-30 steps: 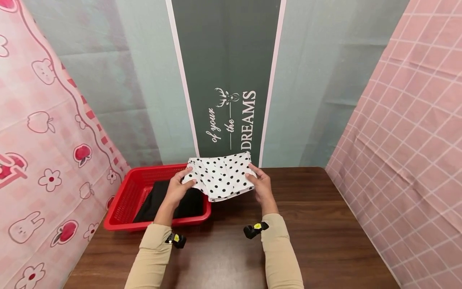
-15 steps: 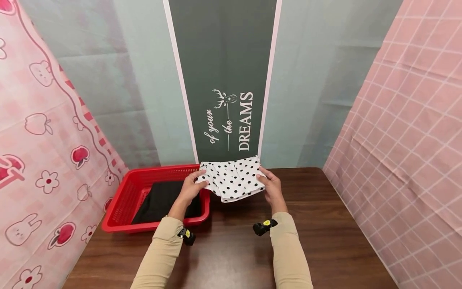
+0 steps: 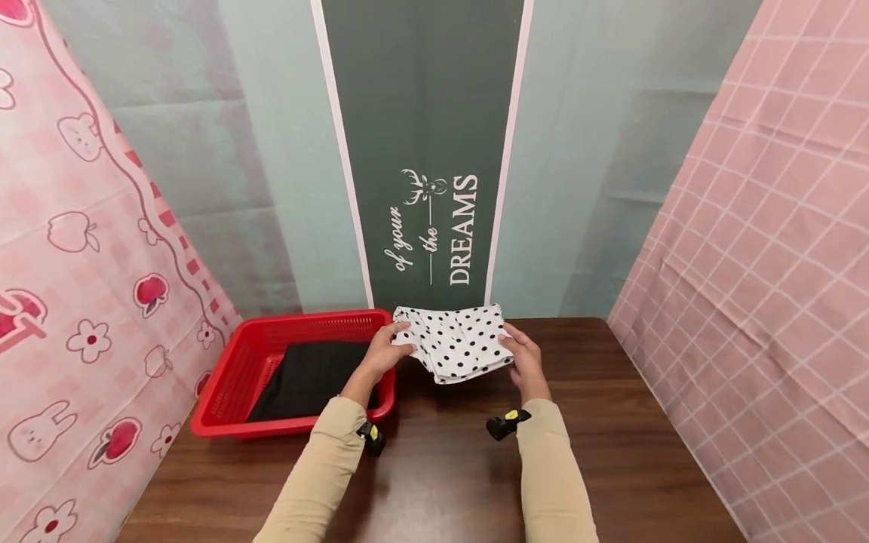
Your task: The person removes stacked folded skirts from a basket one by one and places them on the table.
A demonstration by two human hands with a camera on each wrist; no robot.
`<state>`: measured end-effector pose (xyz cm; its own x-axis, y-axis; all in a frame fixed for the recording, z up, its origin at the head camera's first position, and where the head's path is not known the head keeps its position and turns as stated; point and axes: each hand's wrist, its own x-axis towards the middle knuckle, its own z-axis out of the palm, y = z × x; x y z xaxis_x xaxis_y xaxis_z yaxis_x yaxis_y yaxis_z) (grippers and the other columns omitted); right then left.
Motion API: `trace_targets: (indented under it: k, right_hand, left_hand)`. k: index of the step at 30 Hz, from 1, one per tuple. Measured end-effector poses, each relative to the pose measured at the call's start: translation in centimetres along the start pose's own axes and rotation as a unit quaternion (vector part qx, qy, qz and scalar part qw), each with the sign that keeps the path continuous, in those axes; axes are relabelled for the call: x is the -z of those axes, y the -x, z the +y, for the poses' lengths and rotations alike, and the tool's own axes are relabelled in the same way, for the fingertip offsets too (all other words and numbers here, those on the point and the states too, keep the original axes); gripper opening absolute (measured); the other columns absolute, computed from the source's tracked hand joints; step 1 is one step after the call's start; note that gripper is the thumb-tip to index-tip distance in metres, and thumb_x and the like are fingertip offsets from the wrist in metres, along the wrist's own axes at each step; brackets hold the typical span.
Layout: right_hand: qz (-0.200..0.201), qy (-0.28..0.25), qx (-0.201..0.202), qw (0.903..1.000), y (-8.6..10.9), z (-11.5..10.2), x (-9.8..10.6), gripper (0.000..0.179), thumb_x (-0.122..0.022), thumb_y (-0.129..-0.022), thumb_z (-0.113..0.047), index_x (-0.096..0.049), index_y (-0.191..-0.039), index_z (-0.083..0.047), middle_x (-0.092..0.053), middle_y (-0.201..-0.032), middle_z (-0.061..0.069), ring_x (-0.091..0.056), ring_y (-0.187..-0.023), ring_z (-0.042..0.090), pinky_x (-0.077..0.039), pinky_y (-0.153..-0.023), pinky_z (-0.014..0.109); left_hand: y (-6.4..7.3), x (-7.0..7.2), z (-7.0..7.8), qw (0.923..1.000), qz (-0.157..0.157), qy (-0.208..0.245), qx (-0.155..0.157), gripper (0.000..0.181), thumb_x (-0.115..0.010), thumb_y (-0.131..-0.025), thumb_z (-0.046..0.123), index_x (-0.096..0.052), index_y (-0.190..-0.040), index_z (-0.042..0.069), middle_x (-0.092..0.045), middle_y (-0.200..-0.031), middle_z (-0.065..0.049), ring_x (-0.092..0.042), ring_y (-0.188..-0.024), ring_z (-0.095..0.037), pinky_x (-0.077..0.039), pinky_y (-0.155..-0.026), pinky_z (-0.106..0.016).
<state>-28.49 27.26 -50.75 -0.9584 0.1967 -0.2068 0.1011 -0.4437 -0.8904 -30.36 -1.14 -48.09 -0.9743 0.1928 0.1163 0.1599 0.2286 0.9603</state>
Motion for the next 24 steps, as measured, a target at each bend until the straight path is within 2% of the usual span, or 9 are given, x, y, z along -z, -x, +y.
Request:
trace_targets:
  k: [3,8,11,13,16,17,18,21,24]
  right_hand:
    - [0.015,0.011,-0.017,0.9997,-0.3,0.4,0.7,0.052,-0.059,-0.091,-0.007,-0.041,-0.140,-0.004,-0.066,-0.098,-0.005,-0.061,-0.080,0.008,-0.049,-0.068,0.023]
    - [0.045,0.084,-0.036,0.9948,-0.9,0.6,1.6,0.053,-0.061,-0.090,-0.014,-0.043,-0.140,-0.011,-0.052,-0.127,0.002,-0.055,-0.091,0.007,-0.036,-0.091,0.035]
    - [0.059,0.114,-0.040,0.9909,-1.1,0.7,2.0,0.053,-0.062,-0.090,-0.018,-0.044,-0.140,-0.012,-0.040,-0.140,0.006,-0.048,-0.103,0.013,-0.027,-0.098,0.043]
    - [0.061,0.121,-0.038,0.9900,-1.2,0.9,2.1,0.054,-0.062,-0.090,-0.018,-0.043,-0.140,-0.011,-0.036,-0.143,0.007,-0.041,-0.113,0.018,-0.024,-0.100,0.047]
    - [0.059,0.129,-0.038,0.9892,-1.3,1.4,2.0,0.055,-0.062,-0.090,-0.018,-0.042,-0.140,-0.009,-0.033,-0.146,0.007,-0.032,-0.123,0.022,-0.022,-0.100,0.051]
    - [0.057,0.134,-0.039,0.9886,-1.3,1.5,2.0,0.055,-0.062,-0.090,-0.018,-0.041,-0.140,-0.009,-0.033,-0.146,0.007,-0.031,-0.124,0.022,-0.023,-0.100,0.051]
    - [0.054,0.135,-0.042,0.9885,-1.3,1.7,1.9,0.054,-0.061,-0.091,-0.017,-0.041,-0.141,-0.009,-0.033,-0.146,0.007,-0.032,-0.123,0.021,-0.025,-0.099,0.049]
    - [0.051,0.147,-0.050,0.9865,-1.2,2.1,1.8,0.054,-0.059,-0.091,-0.016,-0.041,-0.141,-0.011,-0.036,-0.143,0.009,-0.044,-0.111,0.015,-0.037,-0.091,0.037]
    - [0.051,0.167,-0.050,0.9835,-1.0,2.3,2.1,0.054,-0.059,-0.090,-0.014,-0.042,-0.141,-0.013,-0.038,-0.140,0.008,-0.051,-0.081,0.005,-0.042,-0.065,0.023]
  left_hand:
    - [-0.1,-0.8,-0.2,0.9998,-0.003,-0.019,0.004,0.050,-0.066,-0.078,-0.001,-0.053,-0.126,-0.006,-0.044,-0.130,-0.022,-0.037,-0.123,-0.033,-0.032,-0.100,-0.045]
    - [-0.8,-2.4,-0.7,0.9979,-0.013,-0.061,0.015,0.055,-0.068,-0.074,-0.002,-0.052,-0.126,-0.007,-0.045,-0.128,-0.023,-0.039,-0.120,-0.034,-0.036,-0.097,-0.044]
    - [-1.0,-3.6,-1.3,0.9948,-0.016,-0.100,0.010,0.061,-0.069,-0.072,0.001,-0.050,-0.130,-0.004,-0.041,-0.132,-0.023,-0.037,-0.122,-0.033,-0.036,-0.097,-0.042]
    - [-2.6,-4.8,-5.0,0.9920,-0.006,-0.123,-0.025,0.062,-0.069,-0.071,0.007,-0.051,-0.130,-0.002,-0.043,-0.130,-0.022,-0.040,-0.119,-0.029,-0.039,-0.092,-0.034]
    - [-3.9,-6.0,-7.9,0.9896,0.010,-0.142,-0.018,0.065,-0.072,-0.067,0.010,-0.053,-0.128,-0.001,-0.045,-0.126,-0.022,-0.044,-0.115,-0.027,-0.043,-0.083,-0.030]
    - [-3.9,-6.3,-8.1,0.9894,0.016,-0.144,-0.012,0.064,-0.071,-0.067,0.010,-0.053,-0.127,-0.002,-0.045,-0.125,-0.023,-0.045,-0.113,-0.027,-0.044,-0.081,-0.029]
    - [-3.8,-6.5,-8.1,0.9887,0.022,-0.148,-0.001,0.062,-0.070,-0.068,0.009,-0.053,-0.126,-0.004,-0.045,-0.123,-0.023,-0.046,-0.111,-0.028,-0.045,-0.078,-0.029]
    - [-1.6,-6.3,-4.5,0.9870,0.026,-0.150,0.052,0.061,-0.068,-0.070,0.002,-0.048,-0.127,-0.009,-0.043,-0.125,-0.028,-0.045,-0.114,-0.035,-0.044,-0.084,-0.034]
    - [-0.4,-6.0,-2.7,0.9869,0.022,-0.142,0.072,0.063,-0.065,-0.070,-0.003,-0.045,-0.129,-0.012,-0.040,-0.128,-0.031,-0.041,-0.117,-0.039,-0.043,-0.087,-0.038]
